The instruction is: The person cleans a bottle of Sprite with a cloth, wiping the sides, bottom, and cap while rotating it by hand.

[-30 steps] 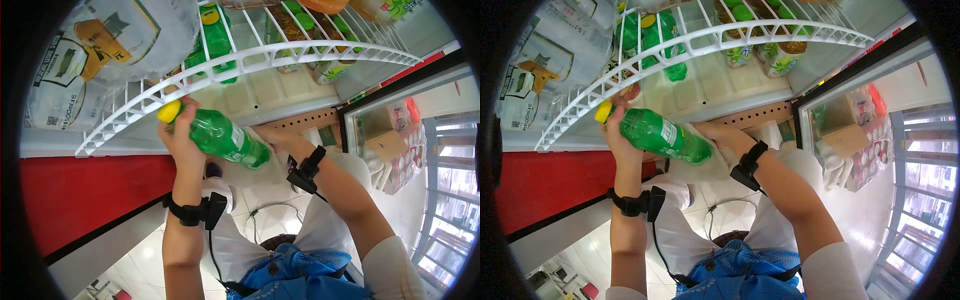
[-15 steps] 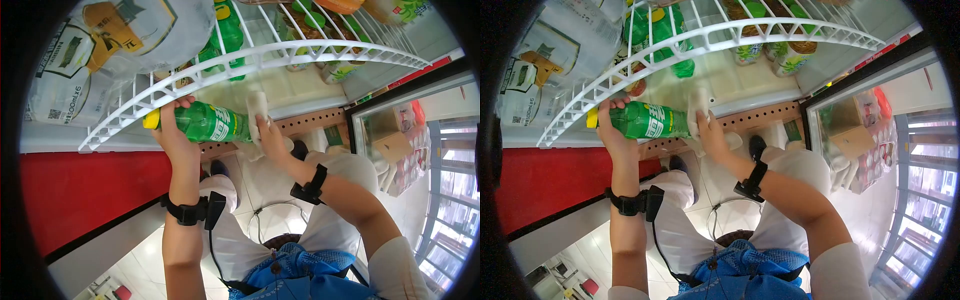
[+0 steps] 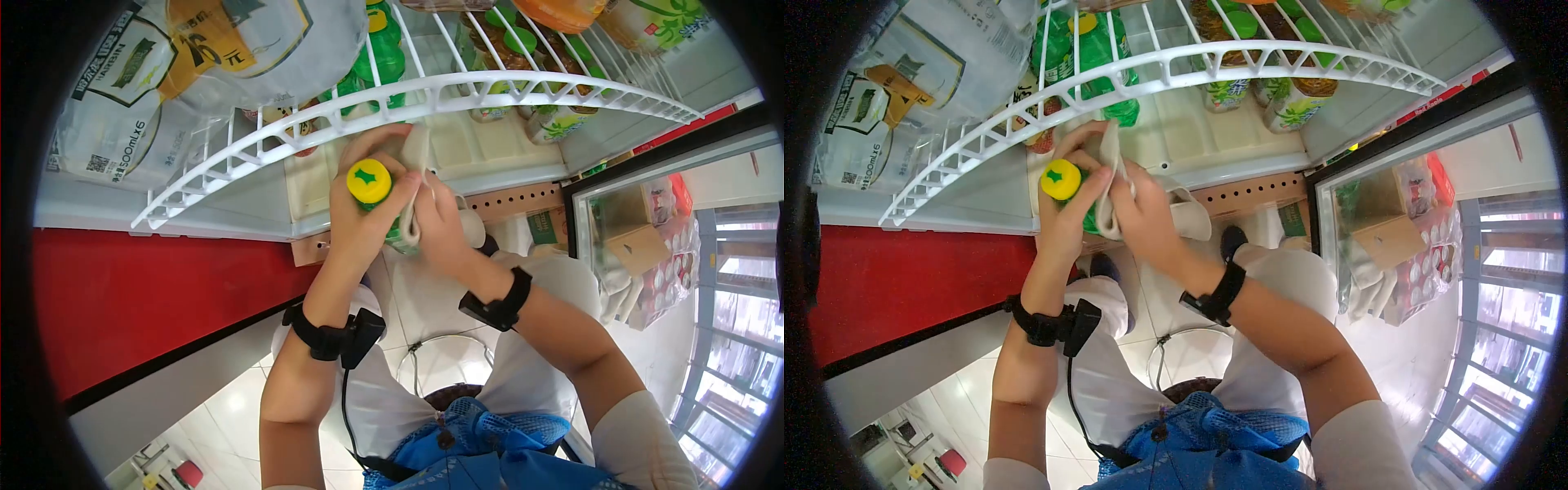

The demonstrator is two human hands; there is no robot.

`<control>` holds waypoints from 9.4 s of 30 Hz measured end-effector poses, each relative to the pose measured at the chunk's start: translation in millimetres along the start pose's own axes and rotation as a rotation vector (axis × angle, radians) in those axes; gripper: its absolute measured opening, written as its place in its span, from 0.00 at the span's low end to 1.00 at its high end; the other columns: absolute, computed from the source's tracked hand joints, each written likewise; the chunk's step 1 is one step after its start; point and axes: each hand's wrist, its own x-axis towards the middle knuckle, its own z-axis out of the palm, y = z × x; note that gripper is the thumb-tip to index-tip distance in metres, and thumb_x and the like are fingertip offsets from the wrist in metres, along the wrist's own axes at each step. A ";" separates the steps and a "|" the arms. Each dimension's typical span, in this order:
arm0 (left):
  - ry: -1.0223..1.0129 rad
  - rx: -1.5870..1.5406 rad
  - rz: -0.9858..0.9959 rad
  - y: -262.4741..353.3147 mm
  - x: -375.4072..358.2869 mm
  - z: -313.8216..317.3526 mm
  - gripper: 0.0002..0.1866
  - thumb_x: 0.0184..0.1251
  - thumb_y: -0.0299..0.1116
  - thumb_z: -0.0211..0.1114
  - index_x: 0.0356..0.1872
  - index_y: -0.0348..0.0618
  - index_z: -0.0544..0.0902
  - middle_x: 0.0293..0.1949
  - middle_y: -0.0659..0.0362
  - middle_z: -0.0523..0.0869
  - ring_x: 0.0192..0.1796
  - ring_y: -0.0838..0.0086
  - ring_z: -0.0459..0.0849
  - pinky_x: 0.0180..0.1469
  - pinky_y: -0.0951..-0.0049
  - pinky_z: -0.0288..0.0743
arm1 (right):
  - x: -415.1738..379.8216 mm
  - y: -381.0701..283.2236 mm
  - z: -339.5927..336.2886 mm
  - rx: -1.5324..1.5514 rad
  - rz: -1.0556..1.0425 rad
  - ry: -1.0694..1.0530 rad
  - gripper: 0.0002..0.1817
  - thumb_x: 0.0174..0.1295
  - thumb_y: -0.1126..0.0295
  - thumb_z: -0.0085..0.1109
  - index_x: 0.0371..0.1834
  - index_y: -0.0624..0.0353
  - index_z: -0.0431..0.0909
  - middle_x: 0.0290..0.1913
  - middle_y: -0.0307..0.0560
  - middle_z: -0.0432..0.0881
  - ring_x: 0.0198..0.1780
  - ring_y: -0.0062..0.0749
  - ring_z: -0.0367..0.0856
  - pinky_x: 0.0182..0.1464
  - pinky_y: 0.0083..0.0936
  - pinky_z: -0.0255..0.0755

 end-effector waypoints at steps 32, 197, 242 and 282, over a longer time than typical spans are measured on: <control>0.500 -0.491 -0.093 -4.8 11.7 -49.6 0.10 0.55 0.34 0.52 0.30 0.36 0.71 0.27 0.57 0.72 0.38 0.67 0.74 0.41 0.69 0.70 | -2.6 40.1 -4.6 0.103 0.429 0.143 0.26 0.55 0.55 0.50 0.45 0.70 0.66 0.37 0.50 0.74 0.37 0.30 0.73 0.38 0.25 0.67; 0.435 -0.227 0.205 -5.0 8.7 -17.2 0.06 0.51 0.25 0.54 0.29 0.34 0.70 0.21 0.54 0.73 0.28 0.67 0.75 0.37 0.65 0.72 | -9.5 43.8 0.9 0.042 0.756 0.133 0.26 0.61 0.51 0.37 0.44 0.67 0.69 0.40 0.59 0.73 0.43 0.40 0.72 0.47 0.29 0.65; 0.789 -0.416 -0.116 -18.5 14.8 -24.1 0.11 0.55 0.30 0.59 0.38 0.36 0.73 0.34 0.60 0.77 0.36 0.76 0.76 0.39 0.76 0.70 | -5.6 6.6 9.6 -0.616 -0.161 -0.344 0.36 0.42 0.74 0.51 0.61 0.63 0.53 0.66 0.54 0.46 0.57 0.53 0.53 0.60 0.37 0.48; 0.458 -0.521 0.006 -4.8 10.8 -35.8 0.10 0.51 0.23 0.57 0.36 0.35 0.71 0.26 0.61 0.72 0.28 0.78 0.69 0.38 0.73 0.68 | 22.2 74.1 -16.4 0.918 0.833 -0.360 0.35 0.38 0.66 0.66 0.53 0.60 0.62 0.48 0.50 0.71 0.48 0.36 0.71 0.49 0.25 0.67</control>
